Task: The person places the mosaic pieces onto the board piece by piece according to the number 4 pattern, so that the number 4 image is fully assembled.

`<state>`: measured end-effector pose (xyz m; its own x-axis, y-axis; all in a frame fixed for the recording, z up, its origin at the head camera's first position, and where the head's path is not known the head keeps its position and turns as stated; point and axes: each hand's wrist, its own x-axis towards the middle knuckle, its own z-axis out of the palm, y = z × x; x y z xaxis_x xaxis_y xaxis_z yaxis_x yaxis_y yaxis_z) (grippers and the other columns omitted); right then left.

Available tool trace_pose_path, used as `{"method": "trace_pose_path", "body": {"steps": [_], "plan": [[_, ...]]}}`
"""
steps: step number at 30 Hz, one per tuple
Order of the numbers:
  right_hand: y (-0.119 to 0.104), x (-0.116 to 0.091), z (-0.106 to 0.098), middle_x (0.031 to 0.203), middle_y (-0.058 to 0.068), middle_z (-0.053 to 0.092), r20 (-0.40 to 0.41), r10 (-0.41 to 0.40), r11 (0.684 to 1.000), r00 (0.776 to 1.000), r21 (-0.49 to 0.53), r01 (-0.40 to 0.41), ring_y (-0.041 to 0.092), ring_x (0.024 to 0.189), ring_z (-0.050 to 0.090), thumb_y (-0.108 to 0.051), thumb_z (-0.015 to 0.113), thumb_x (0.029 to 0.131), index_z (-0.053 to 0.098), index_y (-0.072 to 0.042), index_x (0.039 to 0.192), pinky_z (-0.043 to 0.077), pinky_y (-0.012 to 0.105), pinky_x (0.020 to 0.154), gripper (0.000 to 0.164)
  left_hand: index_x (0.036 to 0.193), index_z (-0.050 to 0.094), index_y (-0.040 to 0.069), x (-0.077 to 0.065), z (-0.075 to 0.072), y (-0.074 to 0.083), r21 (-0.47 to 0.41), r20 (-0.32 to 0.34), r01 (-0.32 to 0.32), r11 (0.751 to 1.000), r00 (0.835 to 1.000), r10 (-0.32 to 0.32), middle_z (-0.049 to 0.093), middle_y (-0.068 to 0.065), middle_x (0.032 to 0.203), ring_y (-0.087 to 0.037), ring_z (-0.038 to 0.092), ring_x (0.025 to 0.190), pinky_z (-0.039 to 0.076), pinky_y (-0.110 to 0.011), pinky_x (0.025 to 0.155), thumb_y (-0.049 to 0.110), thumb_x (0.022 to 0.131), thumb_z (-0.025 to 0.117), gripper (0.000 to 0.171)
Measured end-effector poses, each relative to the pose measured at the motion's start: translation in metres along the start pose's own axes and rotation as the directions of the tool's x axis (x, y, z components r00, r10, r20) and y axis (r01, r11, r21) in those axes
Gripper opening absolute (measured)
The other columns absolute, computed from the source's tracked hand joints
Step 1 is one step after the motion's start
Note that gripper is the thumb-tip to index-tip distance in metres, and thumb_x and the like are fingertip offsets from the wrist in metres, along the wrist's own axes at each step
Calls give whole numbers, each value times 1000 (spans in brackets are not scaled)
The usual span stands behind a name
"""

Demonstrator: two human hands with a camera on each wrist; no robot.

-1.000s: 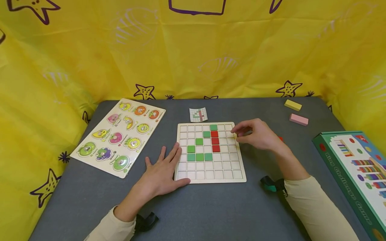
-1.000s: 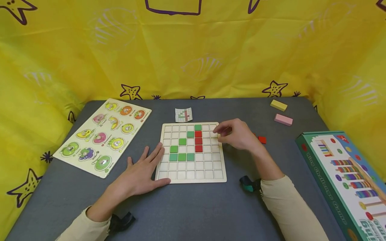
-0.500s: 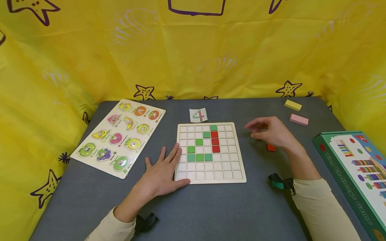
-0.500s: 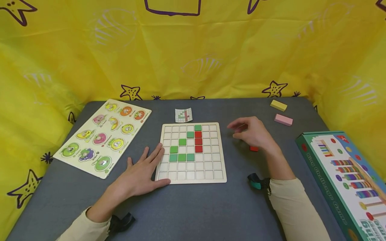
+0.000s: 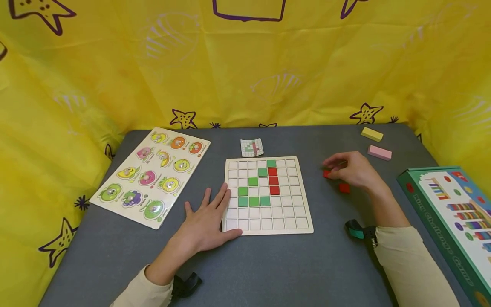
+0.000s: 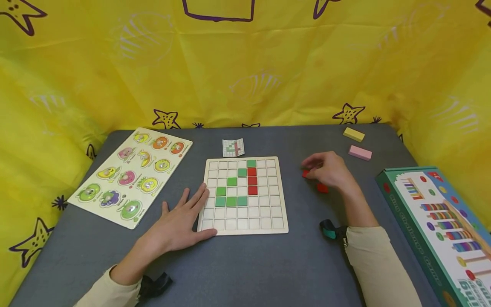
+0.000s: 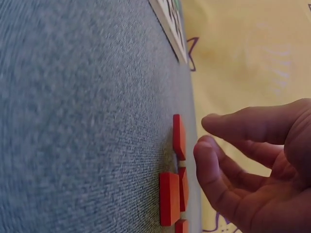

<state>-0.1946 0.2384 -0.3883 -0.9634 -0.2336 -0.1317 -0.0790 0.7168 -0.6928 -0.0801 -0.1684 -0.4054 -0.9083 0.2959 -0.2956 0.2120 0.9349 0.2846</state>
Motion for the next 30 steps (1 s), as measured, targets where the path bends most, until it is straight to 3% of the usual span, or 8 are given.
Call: {"method": "trace_pose_path", "body": {"steps": [12, 30], "plan": [[11, 3, 3, 105, 16, 76, -24, 50, 990, 998, -127, -53, 20, 86, 68, -10, 78, 82, 78, -6, 114, 49, 33, 74, 32, 169, 18, 17, -2, 3, 1, 13, -9, -5, 1000, 1000, 5, 5, 3, 177, -44, 11, 161, 12, -92, 104, 71, 90, 65, 107], [5, 4, 8, 94, 12, 76, -44, 17, 980, 999, -195, -26, 26, 86, 66, -5, 79, 80, 80, -6, 107, 47, 34, 72, 27, 169, 15, 17, 2, 4, 0, 4, -16, -23, 1000, 1000, 23, 3, 1, 177, -41, 6, 162, 8, -88, 110, 77, 88, 64, 112]]}}
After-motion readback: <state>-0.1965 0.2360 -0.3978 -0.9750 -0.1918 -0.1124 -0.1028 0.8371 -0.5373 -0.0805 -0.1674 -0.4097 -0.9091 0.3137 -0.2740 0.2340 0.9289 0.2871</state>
